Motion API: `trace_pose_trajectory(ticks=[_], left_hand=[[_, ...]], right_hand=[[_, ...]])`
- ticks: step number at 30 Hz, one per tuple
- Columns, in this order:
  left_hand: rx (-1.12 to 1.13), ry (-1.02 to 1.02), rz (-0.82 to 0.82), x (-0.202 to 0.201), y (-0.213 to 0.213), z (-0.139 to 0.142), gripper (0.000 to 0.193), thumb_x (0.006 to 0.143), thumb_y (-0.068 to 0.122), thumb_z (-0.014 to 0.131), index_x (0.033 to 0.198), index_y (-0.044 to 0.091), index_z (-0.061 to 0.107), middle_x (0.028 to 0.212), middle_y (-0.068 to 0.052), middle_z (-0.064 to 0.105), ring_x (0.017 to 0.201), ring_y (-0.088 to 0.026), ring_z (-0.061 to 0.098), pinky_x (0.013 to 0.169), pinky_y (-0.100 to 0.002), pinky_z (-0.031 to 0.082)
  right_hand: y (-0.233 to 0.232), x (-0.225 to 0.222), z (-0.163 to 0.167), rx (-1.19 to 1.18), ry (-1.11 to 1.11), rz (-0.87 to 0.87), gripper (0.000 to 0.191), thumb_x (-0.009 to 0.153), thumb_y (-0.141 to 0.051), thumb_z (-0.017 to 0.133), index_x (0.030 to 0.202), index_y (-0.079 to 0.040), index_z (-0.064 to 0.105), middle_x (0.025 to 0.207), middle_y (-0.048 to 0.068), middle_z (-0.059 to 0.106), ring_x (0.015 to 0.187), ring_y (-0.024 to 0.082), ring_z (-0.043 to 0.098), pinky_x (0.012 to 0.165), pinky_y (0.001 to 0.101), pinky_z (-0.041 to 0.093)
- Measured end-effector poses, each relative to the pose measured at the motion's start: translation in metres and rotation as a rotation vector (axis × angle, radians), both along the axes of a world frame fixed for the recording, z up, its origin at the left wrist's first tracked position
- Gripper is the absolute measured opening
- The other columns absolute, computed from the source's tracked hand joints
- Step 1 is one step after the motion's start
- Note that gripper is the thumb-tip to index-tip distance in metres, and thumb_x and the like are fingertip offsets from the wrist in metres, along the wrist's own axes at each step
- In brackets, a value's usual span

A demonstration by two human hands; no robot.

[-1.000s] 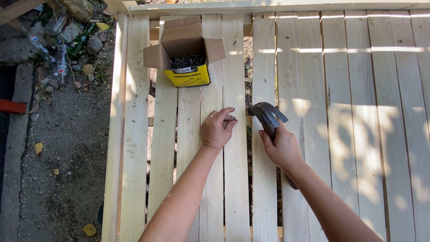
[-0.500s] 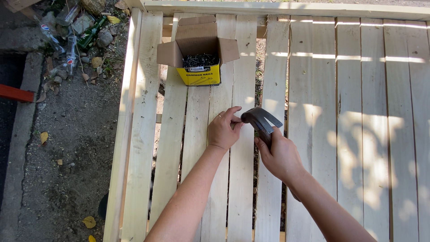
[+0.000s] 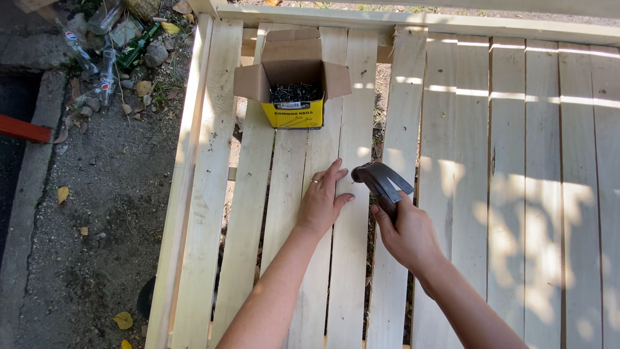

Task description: The person hammers nails into a slatted wooden frame outdoors. They take nails from an open cardboard box, position each nail on a wood slat, and drive it in with a hammer, working across different slats of the structure.

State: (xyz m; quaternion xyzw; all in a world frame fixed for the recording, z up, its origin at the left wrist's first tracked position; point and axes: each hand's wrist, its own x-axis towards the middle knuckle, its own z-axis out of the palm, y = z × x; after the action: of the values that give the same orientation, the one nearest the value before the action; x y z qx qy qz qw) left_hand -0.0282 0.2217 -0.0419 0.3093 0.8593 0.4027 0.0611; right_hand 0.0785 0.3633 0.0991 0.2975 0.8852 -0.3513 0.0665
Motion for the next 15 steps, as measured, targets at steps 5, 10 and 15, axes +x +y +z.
trace_pose_trajectory(ticks=[5, 10, 15], left_hand=[[0.028, -0.015, -0.010, -0.003, -0.002, 0.000, 0.089, 0.082, 0.030, 0.081, 0.154, 0.012, 0.032, 0.132, -0.002, 0.070, 0.127, -0.029, 0.055, 0.110, -0.040, 0.045], [0.046, -0.064, -0.013, -0.006, -0.003, 0.003, 0.091, 0.077, 0.026, 0.083, 0.153, 0.011, 0.034, 0.129, -0.003, 0.070, 0.126, -0.029, 0.056, 0.108, -0.040, 0.045], [0.053, -0.050, -0.014, -0.005, -0.003, 0.006, 0.088, 0.078, 0.024, 0.084, 0.151, 0.010, 0.036, 0.129, -0.004, 0.070, 0.124, -0.030, 0.056, 0.109, -0.040, 0.045]], right_hand=[[-0.002, 0.012, 0.012, 0.032, 0.318, 0.003, 0.032, 0.097, -0.032, 0.060, 0.109, -0.002, 0.061, 0.070, 0.020, 0.067, 0.062, 0.038, 0.063, 0.060, 0.0448, 0.052], [-0.002, -0.005, -0.007, 0.080, 0.023, 0.049, 0.036, 0.097, -0.033, 0.063, 0.110, 0.000, 0.060, 0.074, 0.023, 0.071, 0.071, 0.044, 0.069, 0.065, 0.0478, 0.052], [0.010, 0.006, -0.014, 0.035, -0.030, -0.094, 0.034, 0.100, -0.039, 0.058, 0.109, -0.007, 0.068, 0.072, 0.026, 0.069, 0.070, 0.044, 0.072, 0.069, 0.0498, 0.055]])
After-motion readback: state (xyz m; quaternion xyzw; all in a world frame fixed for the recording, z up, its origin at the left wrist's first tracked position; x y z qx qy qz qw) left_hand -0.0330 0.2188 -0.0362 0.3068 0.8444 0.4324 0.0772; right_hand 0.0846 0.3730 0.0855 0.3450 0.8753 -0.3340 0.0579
